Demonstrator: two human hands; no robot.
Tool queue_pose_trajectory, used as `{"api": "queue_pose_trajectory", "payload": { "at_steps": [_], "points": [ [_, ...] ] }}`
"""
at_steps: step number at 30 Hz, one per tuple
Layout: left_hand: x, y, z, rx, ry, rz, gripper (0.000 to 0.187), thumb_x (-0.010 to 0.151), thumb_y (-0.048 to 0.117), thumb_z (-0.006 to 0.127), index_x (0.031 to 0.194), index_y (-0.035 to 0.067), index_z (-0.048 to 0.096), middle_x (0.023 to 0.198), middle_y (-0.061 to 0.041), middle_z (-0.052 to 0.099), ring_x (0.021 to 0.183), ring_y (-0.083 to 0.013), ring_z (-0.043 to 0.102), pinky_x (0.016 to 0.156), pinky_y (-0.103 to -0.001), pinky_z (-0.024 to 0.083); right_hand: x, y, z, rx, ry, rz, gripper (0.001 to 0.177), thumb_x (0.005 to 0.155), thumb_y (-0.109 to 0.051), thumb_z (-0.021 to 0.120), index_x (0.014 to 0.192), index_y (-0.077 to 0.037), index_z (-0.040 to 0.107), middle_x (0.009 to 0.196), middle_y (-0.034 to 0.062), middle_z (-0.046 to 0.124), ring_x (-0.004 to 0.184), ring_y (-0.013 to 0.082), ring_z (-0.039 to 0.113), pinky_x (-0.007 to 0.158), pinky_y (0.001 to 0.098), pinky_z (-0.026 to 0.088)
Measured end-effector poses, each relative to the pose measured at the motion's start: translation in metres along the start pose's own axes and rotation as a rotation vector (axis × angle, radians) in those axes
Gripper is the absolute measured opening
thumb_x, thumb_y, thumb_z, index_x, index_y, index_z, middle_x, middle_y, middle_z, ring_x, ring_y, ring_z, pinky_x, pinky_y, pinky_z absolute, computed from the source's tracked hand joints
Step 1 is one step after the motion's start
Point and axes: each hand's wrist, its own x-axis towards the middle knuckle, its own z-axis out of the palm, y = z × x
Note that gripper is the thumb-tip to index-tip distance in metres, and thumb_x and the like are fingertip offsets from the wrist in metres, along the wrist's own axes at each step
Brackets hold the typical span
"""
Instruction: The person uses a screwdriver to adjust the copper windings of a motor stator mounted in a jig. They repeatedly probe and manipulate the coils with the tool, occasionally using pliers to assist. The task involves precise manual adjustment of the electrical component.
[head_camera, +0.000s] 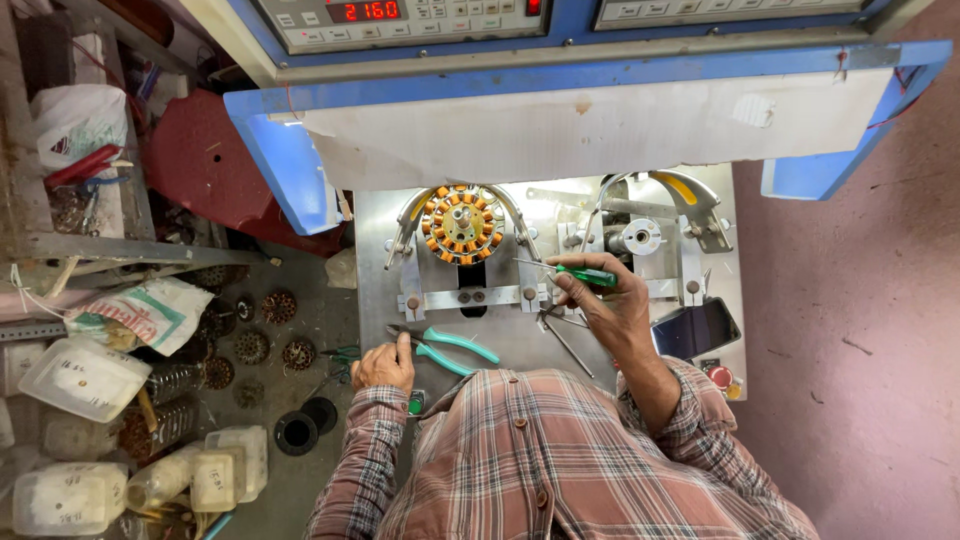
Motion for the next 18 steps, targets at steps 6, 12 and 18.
{"api": "queue_pose_trajectory", "payload": {
  "at_steps": [6, 12, 18],
  "points": [
    [0.000, 0.001, -0.001, 0.019, 0.002, 0.002, 0.050, 0.101, 0.049, 0.051, 0.076, 0.012, 0.074, 0.085, -0.004, 0.075, 0.090, -0.0261, 0.069, 0.083, -0.044, 0.047, 0.018, -0.009, 0.006, 0.044, 0.013, 0.061, 0.020, 0.094, -0.012, 0.073, 0.112, -0.006, 0.071, 0.100, 0.0043, 0.078, 0.075, 0.0078, 0.073, 0.060, 0.0215, 0.060],
    [-0.001, 0.003, -0.004, 0.041, -0.002, 0.002, 0.050, 0.101, 0.048, 0.051, 0.075, 0.011, 0.074, 0.083, -0.004, 0.074, 0.087, -0.0243, 0.069, 0.082, -0.044, 0.047, 0.034, -0.008, 0.011, 0.016, 0.021, 0.082, 0.021, 0.093, -0.010, 0.074, 0.113, -0.005, 0.072, 0.095, 0.0076, 0.078, 0.073, 0.0094, 0.074, 0.051, 0.0227, 0.056],
    [-0.001, 0.003, -0.003, 0.040, 0.051, 0.038, 0.049, 0.101, 0.045, 0.054, 0.071, 0.011, 0.073, 0.081, -0.003, 0.074, 0.083, -0.0236, 0.068, 0.078, -0.043, 0.047, 0.046, 0.000, 0.018, 0.085, 0.019, -0.048, 0.019, 0.096, -0.006, 0.073, 0.115, -0.003, 0.070, 0.107, 0.0079, 0.076, 0.079, 0.0090, 0.072, 0.068, 0.0221, 0.063]
  ]
}}
